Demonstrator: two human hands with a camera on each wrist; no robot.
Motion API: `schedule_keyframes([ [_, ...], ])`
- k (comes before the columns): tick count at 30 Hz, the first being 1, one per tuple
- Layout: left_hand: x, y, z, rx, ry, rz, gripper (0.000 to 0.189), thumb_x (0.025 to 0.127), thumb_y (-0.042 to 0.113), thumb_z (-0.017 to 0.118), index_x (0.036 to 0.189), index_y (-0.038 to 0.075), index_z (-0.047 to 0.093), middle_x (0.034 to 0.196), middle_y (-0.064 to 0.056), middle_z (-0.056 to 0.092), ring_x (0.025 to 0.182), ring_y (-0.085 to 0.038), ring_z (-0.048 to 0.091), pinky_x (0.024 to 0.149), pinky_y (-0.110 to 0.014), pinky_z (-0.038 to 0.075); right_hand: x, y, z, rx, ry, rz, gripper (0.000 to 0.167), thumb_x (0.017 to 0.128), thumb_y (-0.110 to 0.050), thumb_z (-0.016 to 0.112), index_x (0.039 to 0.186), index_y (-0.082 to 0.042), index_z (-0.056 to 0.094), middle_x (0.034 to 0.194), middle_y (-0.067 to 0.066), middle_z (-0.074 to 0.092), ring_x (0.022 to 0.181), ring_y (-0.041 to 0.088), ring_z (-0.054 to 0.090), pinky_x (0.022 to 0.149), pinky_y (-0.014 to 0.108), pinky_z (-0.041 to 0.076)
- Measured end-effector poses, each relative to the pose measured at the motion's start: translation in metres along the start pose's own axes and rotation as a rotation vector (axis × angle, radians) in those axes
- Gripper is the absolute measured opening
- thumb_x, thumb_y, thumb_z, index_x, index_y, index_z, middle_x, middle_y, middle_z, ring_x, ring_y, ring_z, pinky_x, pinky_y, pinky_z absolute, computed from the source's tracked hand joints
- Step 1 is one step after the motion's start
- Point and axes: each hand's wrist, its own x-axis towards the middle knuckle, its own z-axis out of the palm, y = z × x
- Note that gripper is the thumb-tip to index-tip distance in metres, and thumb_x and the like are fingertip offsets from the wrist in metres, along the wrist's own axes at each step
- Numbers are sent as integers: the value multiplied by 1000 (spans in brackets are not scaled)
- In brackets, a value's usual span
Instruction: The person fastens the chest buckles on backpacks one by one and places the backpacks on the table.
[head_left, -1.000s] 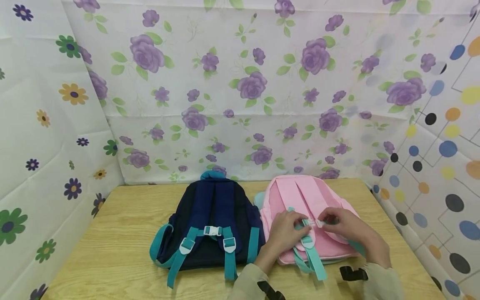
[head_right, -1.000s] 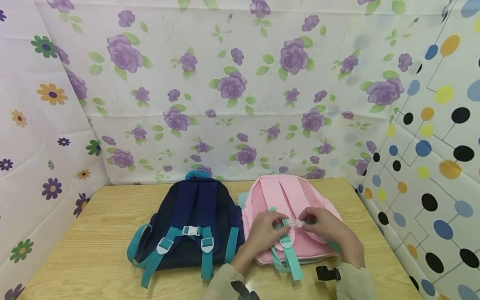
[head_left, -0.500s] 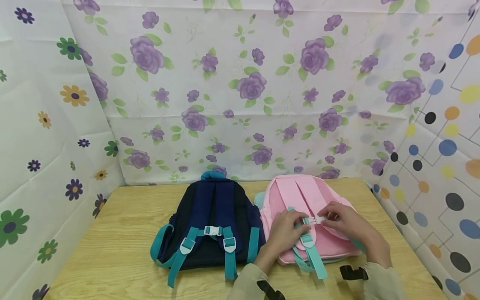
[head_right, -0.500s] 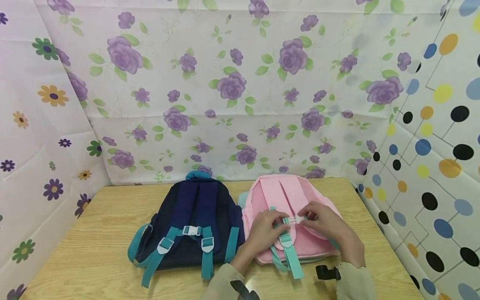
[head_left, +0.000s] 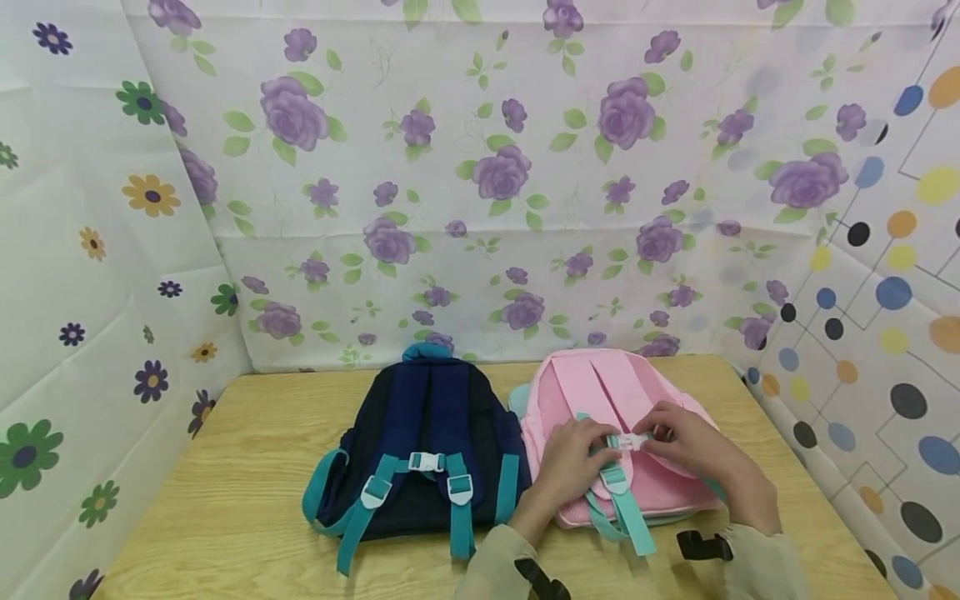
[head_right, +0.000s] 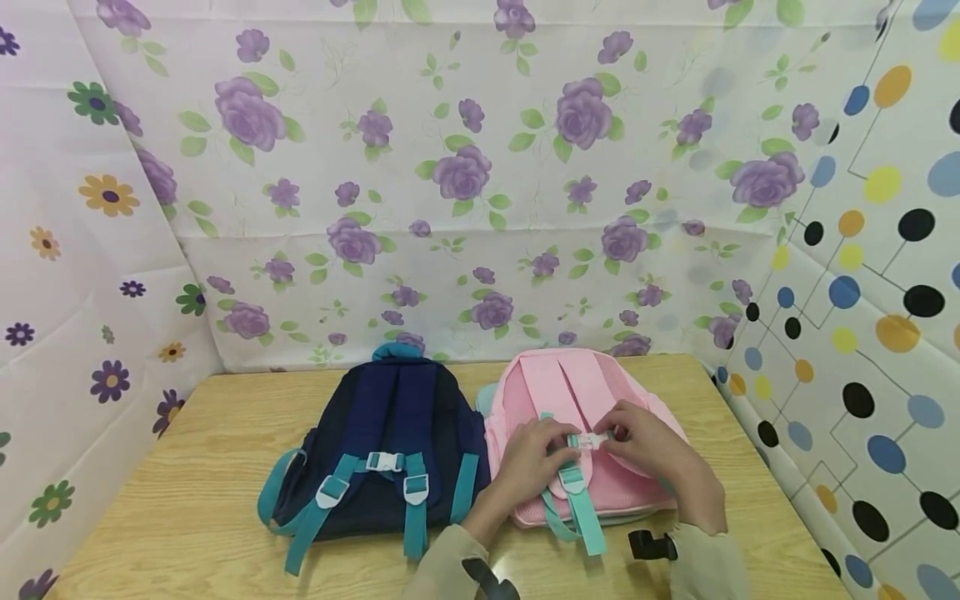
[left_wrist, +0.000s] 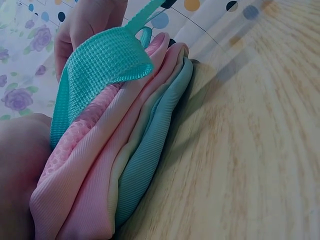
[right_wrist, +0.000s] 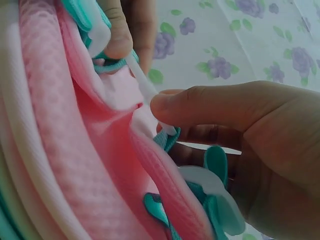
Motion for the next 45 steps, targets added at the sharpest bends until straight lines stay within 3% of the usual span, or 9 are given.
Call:
schedule_keyframes([
  [7,1,-1,2,45,-15,18,31,94,46,65,120,32,70,92,16,61,83,0,47,78,-20,37,3,-8,5,-48,-7,5,14,89,-9,71,102,-15,72,93,-5,60,77,2,48,68,23,46],
  [20,7,-2,4,70,-20,17,30,93,44,66,121,33,70,97,17,65,86,0,49,78,-20,37,6,0,15,-79,38,-13,14,89,-8,71,102,-13,74,90,-6,61,75,3,48,68,23,46],
  [25,10,-2,4,97,-28,22,29,93,44,66,120,33,70,99,17,67,86,-1,50,78,-21,38,7,1,15,-69,46,-23,15,89,-5,70,102,-11,74,92,-5,63,75,2,49,68,24,47],
  [35,14,-3,4,80,-8,16,31,89,46,70,117,31,73,88,17,64,79,0,47,71,-17,33,11,3,17,-18,19,-28,18,90,-8,71,108,-5,74,95,2,66,77,1,52,71,23,50],
  [45,14,2,4,82,-39,-15,31,90,44,71,117,32,73,90,19,66,79,1,49,75,-20,37,9,6,18,1,16,5,19,89,-8,72,108,-6,74,96,2,65,80,4,53,73,25,51],
])
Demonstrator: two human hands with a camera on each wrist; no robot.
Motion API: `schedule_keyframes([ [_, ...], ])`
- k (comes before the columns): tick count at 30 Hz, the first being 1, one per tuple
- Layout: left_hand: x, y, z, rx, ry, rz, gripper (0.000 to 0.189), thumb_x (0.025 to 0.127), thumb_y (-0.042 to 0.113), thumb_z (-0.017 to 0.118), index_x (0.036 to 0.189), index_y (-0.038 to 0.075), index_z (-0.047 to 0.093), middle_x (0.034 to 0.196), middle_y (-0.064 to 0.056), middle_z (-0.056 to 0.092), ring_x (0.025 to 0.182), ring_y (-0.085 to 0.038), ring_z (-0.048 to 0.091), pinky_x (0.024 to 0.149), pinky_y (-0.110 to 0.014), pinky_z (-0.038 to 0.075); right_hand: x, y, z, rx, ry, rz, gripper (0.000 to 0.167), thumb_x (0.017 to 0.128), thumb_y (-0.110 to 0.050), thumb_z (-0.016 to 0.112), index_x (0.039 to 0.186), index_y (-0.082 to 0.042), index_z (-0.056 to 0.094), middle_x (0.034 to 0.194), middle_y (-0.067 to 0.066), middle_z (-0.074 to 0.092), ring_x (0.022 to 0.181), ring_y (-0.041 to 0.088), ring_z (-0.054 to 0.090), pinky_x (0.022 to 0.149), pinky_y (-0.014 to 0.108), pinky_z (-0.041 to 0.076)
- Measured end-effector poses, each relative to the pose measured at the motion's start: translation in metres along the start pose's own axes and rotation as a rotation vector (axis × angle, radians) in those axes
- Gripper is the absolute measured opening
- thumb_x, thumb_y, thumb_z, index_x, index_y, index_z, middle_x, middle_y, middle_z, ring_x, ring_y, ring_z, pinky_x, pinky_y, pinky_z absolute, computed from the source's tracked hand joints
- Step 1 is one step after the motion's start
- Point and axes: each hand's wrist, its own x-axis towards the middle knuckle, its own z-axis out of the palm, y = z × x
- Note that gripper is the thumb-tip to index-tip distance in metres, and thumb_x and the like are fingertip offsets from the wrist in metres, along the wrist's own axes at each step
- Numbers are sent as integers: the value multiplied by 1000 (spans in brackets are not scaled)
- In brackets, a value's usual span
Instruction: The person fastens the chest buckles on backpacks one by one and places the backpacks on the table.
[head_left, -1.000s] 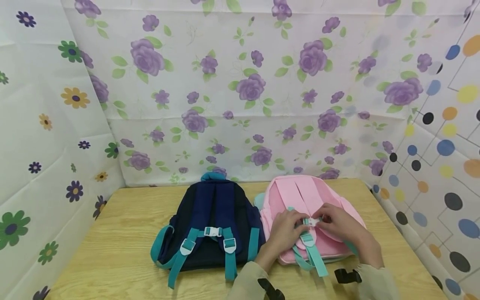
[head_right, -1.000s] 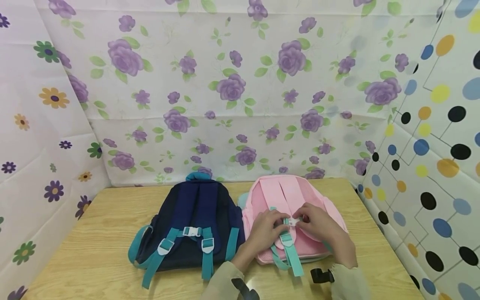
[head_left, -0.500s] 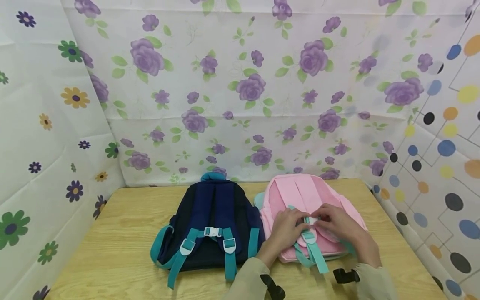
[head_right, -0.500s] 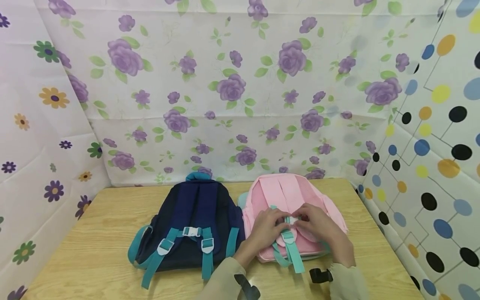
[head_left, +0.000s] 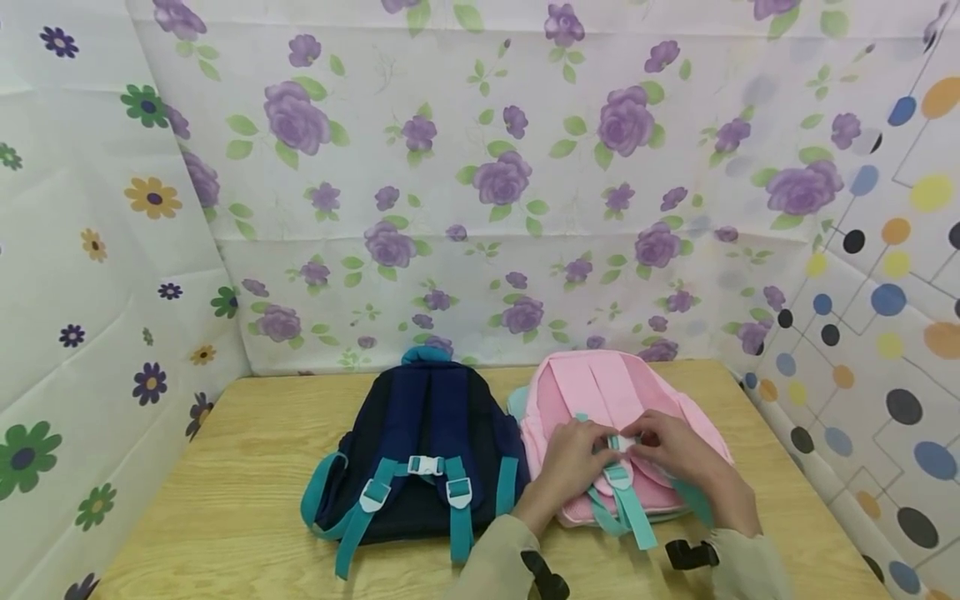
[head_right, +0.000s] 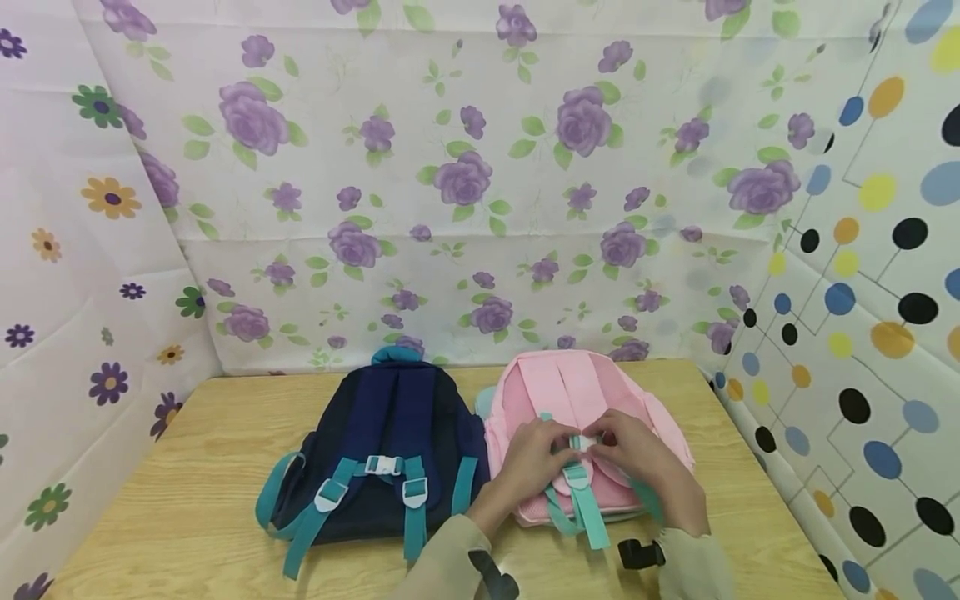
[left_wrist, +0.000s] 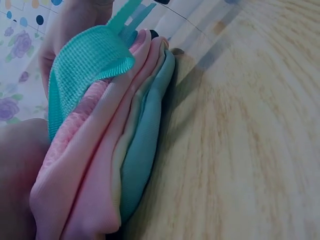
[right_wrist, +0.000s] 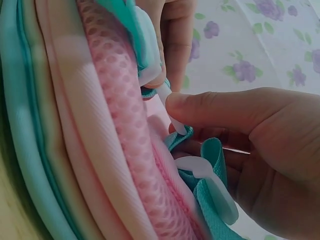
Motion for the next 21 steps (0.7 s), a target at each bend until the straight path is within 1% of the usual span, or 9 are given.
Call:
schedule_keyframes([
  [5,-2,6,-4,13,-35,-24,32,91,47,69,120,32,71,100,17,68,83,1,51,81,-24,41,-3,1,-2,10,-15,29,20,89,-12,72,109,-10,73,98,-1,64,84,6,57,76,27,53],
  [9,-5,10,-12,30,-43,-35,35,93,48,67,122,30,70,106,14,67,91,-1,56,84,-28,42,-5,3,-6,21,-10,47,20,91,-16,72,111,-12,72,99,-2,64,87,8,61,76,26,54],
  [11,-7,11,-19,26,-44,-47,34,93,47,66,122,29,70,110,13,67,98,-4,59,87,-30,43,-7,3,-9,27,1,54,19,92,-17,72,111,-13,72,98,-4,64,87,7,62,75,25,54],
  [15,-9,9,-36,16,-51,-68,33,95,43,65,123,28,70,120,11,67,112,-11,60,95,-35,45,-10,2,-12,10,40,6,19,94,-21,70,110,-12,72,99,-5,64,88,9,62,77,28,55],
  [17,-11,6,-44,36,-48,-66,33,95,43,64,124,28,70,122,10,67,113,-13,60,96,-36,45,-11,3,-12,-2,71,-20,20,95,-22,69,111,-11,72,101,-5,65,93,14,63,80,33,56],
  [21,-14,-2,-62,88,-21,-52,33,95,41,66,123,24,71,120,7,68,109,-16,62,92,-37,47,-13,4,-11,-48,121,-49,23,95,-23,69,114,-11,71,107,-1,67,100,22,64,84,45,55],
])
